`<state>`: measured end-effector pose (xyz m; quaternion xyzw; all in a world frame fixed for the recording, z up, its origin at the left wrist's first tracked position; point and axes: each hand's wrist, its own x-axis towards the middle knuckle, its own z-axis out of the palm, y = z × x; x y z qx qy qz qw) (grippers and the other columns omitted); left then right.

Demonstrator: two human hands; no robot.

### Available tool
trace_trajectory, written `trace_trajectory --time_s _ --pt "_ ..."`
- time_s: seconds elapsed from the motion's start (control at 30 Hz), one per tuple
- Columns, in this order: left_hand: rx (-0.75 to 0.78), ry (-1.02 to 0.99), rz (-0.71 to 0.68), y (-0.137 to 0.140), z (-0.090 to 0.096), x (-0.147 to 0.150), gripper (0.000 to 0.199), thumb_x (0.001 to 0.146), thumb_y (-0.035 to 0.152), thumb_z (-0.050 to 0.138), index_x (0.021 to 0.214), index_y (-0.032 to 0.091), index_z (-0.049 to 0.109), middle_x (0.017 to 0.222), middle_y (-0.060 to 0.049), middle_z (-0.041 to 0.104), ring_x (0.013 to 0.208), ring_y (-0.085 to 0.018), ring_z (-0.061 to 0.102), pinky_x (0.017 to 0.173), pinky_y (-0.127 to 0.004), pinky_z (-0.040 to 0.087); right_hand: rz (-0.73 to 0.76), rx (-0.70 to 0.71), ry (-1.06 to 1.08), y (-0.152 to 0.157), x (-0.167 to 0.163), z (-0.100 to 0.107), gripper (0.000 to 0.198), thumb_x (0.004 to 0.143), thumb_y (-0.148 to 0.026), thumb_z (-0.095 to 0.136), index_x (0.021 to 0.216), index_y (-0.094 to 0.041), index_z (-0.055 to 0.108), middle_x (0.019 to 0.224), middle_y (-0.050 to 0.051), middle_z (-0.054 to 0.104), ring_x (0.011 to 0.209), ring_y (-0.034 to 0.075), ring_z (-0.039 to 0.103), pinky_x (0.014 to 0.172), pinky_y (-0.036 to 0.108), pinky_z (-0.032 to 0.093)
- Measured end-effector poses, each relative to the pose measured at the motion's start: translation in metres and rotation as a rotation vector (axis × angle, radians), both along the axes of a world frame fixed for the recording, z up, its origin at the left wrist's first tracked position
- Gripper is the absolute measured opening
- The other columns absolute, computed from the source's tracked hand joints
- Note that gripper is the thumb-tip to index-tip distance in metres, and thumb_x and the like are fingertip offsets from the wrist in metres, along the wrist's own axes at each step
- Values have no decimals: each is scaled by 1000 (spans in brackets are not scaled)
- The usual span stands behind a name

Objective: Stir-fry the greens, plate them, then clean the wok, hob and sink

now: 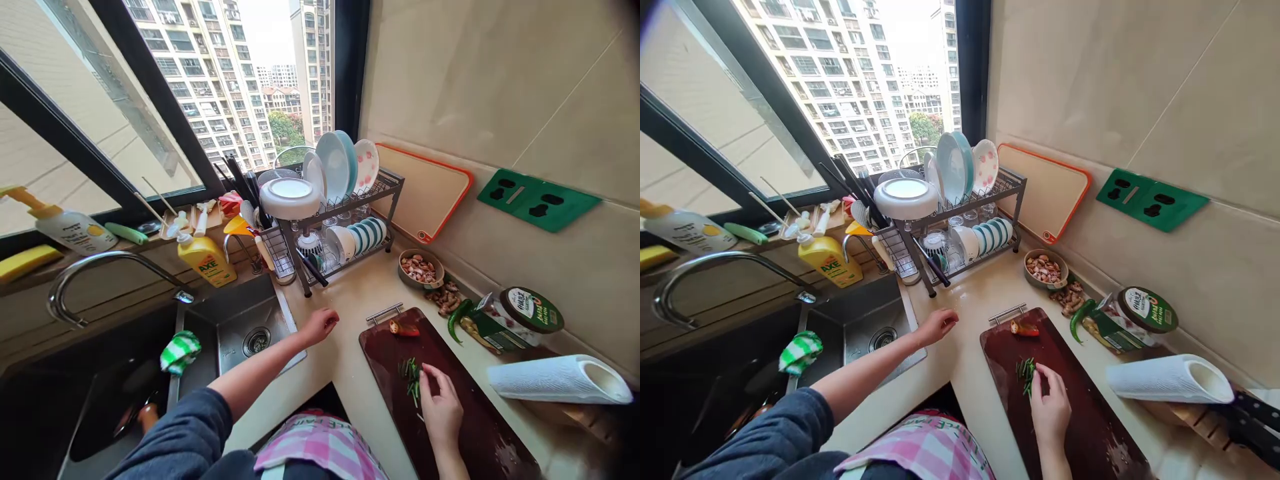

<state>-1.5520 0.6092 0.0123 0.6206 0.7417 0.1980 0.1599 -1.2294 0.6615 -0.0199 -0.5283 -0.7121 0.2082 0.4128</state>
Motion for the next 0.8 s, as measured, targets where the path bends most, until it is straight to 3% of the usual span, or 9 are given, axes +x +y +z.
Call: trace_trajectory --time_s 0.07,0.13,0.23,0.3,0.47,0.67,0.8 --pt "-13 86 39 8 16 -20 16 81 10 52 90 15 65 87 -6 67 75 -15 61 67 -24 46 -33 -47 10 -6 4 -9 43 81 -57 47 80 -19 69 85 12 70 75 25 65 70 36 52" --pt "-17 187 86 23 38 -47 21 85 12 46 96 15 64 95 -9 65 86 -19 61 74 -27 46 -85 -92 39 -13 8 -19 43 81 -56 50 84 -19 69 91 13 70 80 25 65 75 35 51" --pt "-48 345 125 56 69 -88 25 85 10 41 95 12 64 103 -15 62 101 -27 56 85 -37 43 -196 -178 112 -27 15 -31 45 78 -57 51 86 -17 69 93 13 70 84 25 65 79 36 50" --pt "-85 431 111 78 79 -107 27 83 7 39 93 12 65 104 -18 61 106 -31 53 89 -43 41 -282 -250 159 -36 19 -37 47 77 -57 51 89 -15 69 93 14 70 81 24 65 77 36 51" --pt "-165 576 7 112 70 -122 29 81 5 37 87 6 66 95 -24 64 104 -38 54 85 -53 40 -385 -395 215 -48 33 -44 45 75 -49 52 97 -13 66 92 14 70 78 21 66 73 33 52" --pt "-150 684 -103 113 57 -122 35 84 10 31 89 1 64 90 -29 63 92 -38 60 77 -49 43 -375 -529 -92 -46 31 -48 47 66 -30 62 109 -12 62 91 10 65 62 18 63 71 34 52" --pt "-122 718 -146 112 60 -124 39 89 14 24 89 3 60 86 -26 61 86 -35 60 73 -44 43 -311 -514 -250 -35 3 -38 57 66 -27 67 120 -12 55 109 15 59 82 24 64 78 35 50"
